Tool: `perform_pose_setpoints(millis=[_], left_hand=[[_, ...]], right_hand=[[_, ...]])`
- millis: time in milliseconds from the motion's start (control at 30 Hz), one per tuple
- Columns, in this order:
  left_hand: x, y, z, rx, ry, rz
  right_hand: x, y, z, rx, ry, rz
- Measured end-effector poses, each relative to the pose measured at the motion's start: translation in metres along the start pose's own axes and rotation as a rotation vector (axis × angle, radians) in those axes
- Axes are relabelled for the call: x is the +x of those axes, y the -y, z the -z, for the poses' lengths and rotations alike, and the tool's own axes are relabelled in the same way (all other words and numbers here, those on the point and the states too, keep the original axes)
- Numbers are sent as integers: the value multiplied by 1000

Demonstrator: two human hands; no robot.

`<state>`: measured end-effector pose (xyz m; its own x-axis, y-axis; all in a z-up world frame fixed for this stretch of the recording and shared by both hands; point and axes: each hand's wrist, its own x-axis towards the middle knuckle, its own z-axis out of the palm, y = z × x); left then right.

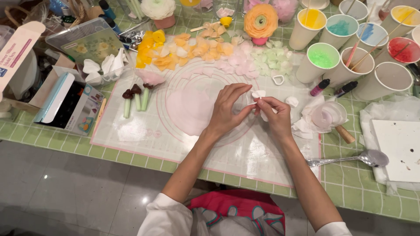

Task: Manually thinning and shaping small pieces of white wax to create petals for a candle flower.

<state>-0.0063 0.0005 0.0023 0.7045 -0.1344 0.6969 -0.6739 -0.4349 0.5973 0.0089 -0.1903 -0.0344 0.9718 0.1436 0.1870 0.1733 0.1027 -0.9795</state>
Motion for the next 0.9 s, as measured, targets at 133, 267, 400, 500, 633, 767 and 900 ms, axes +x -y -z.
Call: perform_pose_setpoints(millis=[133, 267, 400, 500, 633, 767, 900], left_hand=[[-4, 2, 5, 79, 3, 8], [-5, 3, 21, 151, 62, 45], [-18, 30, 49, 223, -15, 117], [-35, 77, 81, 308, -155, 330], [-41, 87, 109, 539, -197, 426], [-41, 100, 108, 611, -147, 425], [-34, 106, 100, 682, -107, 425]], right_hand=[[-1, -3, -1, -35, 23, -1], [0, -10, -3, -63, 59, -2], [0, -5, -7, -92, 46, -11], [-1, 0, -9, -87, 14, -28], [-1, -8, -9, -130, 36, -10], [-1, -6, -17, -213, 107, -18], [4, 6, -28, -339, 239, -13]])
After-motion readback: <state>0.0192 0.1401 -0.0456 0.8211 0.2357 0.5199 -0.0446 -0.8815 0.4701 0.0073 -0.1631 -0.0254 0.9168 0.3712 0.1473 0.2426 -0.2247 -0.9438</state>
